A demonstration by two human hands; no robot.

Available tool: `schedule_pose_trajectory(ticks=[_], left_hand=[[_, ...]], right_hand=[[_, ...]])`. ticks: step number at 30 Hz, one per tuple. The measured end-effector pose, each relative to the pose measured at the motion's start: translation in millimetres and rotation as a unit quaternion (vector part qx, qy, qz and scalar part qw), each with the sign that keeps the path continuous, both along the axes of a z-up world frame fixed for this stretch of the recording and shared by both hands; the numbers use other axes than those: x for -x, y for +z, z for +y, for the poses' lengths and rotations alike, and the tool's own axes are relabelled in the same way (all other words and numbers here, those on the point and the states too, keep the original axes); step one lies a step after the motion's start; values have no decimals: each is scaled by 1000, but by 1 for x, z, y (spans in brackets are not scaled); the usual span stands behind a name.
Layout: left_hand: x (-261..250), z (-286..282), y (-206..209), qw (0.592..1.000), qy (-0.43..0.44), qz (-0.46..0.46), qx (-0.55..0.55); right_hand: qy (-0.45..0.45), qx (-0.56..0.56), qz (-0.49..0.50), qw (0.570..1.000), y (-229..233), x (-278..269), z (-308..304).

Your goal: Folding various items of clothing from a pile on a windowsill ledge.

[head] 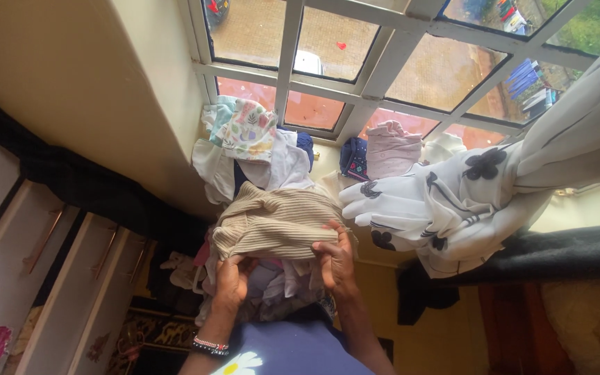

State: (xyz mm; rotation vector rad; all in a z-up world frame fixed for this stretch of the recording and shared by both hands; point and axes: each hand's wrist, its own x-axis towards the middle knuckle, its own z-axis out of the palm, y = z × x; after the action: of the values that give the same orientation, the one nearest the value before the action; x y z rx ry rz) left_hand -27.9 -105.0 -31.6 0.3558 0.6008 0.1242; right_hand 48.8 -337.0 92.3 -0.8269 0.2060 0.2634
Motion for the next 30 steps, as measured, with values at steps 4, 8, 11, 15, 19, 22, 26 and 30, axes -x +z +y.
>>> schedule_pose_trajectory(ticks=[4, 8, 11, 15, 19, 22, 26, 30], left_hand=[[20, -14, 107, 931, 69, 78, -351], [30, -17, 148, 555, 177, 107, -806], [26, -13, 152, 470, 61, 5, -880], [15, -13, 150, 525, -59, -149, -836], [7, -12, 150, 633, -79, -123, -760], [-8, 5, 135, 585, -107, -103, -798], [-15, 17, 129, 599, -50, -174, -780], [-27, 25, 122, 652, -121, -133, -737]], right_hand=[[5, -7, 92, 996, 15, 16, -2], [11, 74, 17, 997, -7, 17, -5], [-23, 215, -103, 971, 26, 24, 3], [-48, 251, -96, 962, 18, 20, -4], [10, 247, -46, 968, -13, 15, -27], [1, 277, -102, 955, -5, 18, -28], [-4, 236, -112, 965, 11, 16, -27], [80, 256, -41, 963, 2, 13, -33]])
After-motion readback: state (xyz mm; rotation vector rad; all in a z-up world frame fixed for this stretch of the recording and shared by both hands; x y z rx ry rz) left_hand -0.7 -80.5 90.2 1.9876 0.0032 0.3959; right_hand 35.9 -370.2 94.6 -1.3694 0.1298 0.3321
